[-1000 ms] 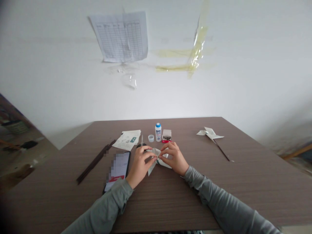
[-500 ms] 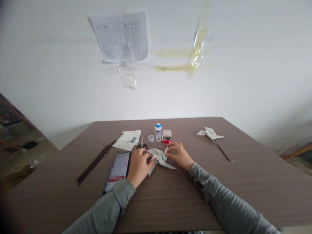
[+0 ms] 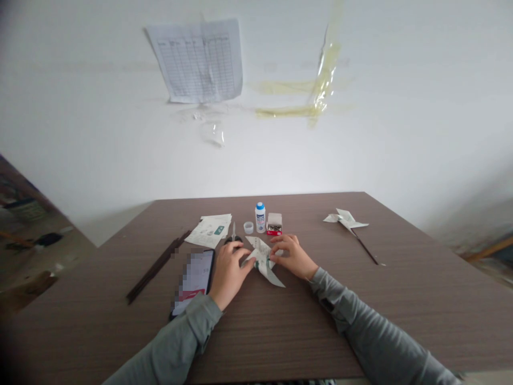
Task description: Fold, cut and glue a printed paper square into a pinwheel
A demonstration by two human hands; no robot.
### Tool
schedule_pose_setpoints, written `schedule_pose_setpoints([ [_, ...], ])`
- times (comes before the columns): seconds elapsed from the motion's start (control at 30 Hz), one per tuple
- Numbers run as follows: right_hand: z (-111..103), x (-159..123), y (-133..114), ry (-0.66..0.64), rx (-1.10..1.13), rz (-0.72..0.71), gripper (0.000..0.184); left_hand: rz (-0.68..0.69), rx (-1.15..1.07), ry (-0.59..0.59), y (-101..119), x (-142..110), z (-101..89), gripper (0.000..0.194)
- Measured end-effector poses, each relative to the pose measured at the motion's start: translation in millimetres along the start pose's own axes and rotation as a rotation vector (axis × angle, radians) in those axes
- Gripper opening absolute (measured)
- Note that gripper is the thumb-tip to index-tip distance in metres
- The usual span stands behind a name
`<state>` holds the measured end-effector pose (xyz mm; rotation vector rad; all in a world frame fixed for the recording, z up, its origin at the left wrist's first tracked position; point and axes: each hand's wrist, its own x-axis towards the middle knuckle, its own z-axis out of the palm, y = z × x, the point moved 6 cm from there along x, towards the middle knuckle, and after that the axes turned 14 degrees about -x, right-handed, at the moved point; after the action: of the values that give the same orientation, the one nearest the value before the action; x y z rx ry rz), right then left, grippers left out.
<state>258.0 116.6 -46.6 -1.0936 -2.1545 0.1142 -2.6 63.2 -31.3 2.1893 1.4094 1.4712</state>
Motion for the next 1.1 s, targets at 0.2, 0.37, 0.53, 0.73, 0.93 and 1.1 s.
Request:
schedule_pose_setpoints([
  [0.2, -4.9, 1.7, -13.1, 0.071, 0.008, -0.129, 0.021, 0.009, -0.076, 0.014, 1.6, 2.5, -0.9, 0.017],
  [0.37, -4.4, 3.6, -13.5, 0.052, 0.039, -0.117, 0.022, 0.018, -0.106, 0.011, 1.1, 2.2, 0.7, 0.018],
  [0.53, -6.8, 4.2, -15.7, 0.043, 0.053, -0.094, 0.028, 0.014, -0.132, 0.023, -2.2, 1.0, 2.7, 0.018],
  [0.73, -7.4, 2.9, -14.9, 0.007, 0.062, -0.043, 0.028, -0.052, -0.144, 0.024, -9.4, -1.2, 8.0, 0.01],
  [0.93, -7.6, 3.5, -20.1, -0.058, 0.074, 0.032, 0.017, -0.103, -0.187, -0.06, -6.8, 2.9, 8.9, 0.007],
  [1.1, -9.1, 4.5, -25.9, -0.097, 0.068, 0.082, 0.011, -0.125, -0.191, -0.057, -4.4, 5.2, 7.1, 0.011],
])
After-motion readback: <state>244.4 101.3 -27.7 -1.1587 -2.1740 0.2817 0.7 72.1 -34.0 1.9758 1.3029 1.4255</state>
